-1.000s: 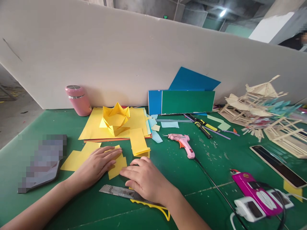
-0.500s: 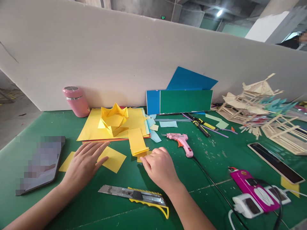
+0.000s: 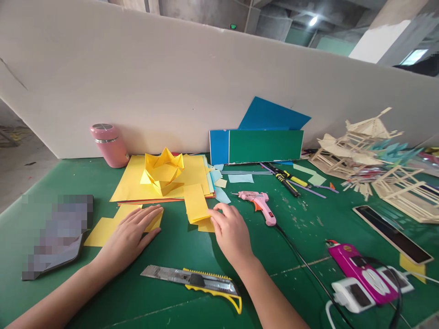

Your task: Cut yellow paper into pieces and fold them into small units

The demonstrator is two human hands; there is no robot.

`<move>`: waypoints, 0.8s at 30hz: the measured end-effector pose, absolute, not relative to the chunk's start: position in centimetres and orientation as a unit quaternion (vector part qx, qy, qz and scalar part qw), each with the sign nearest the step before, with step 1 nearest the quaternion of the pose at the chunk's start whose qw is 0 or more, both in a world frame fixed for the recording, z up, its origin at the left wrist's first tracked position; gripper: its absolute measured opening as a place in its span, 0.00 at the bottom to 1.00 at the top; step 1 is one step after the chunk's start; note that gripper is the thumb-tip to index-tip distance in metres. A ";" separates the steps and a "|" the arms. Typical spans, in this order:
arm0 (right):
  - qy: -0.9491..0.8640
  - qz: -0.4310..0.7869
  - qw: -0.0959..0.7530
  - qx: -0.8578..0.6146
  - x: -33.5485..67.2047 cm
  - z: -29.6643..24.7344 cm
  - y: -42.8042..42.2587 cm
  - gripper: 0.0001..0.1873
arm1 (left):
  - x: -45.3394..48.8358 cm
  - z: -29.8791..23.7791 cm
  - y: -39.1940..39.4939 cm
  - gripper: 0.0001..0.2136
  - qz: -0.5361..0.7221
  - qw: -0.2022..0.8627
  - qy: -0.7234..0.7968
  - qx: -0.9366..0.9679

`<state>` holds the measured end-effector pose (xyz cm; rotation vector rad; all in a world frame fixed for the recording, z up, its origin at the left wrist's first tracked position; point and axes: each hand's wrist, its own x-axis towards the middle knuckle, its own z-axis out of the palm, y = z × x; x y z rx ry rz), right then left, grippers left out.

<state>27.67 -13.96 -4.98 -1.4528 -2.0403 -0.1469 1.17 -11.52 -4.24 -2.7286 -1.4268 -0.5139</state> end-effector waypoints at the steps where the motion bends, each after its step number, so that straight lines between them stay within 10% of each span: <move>1: -0.773 -0.049 0.317 -0.547 27.7 -5.0 -13.9 0.16 | 1.0 -4.3 -11.5 0.19 -0.172 0.018 -0.461 -0.870; 5: -0.758 -0.029 0.369 -0.537 27.8 -5.1 -13.9 0.15 | 0.6 -4.7 -11.4 0.28 -0.183 0.029 -0.437 -0.880; 24: -0.497 0.347 0.542 -0.582 27.5 -4.6 -13.8 0.16 | 2.3 -3.8 -12.6 0.16 -0.243 -0.114 -0.354 -0.896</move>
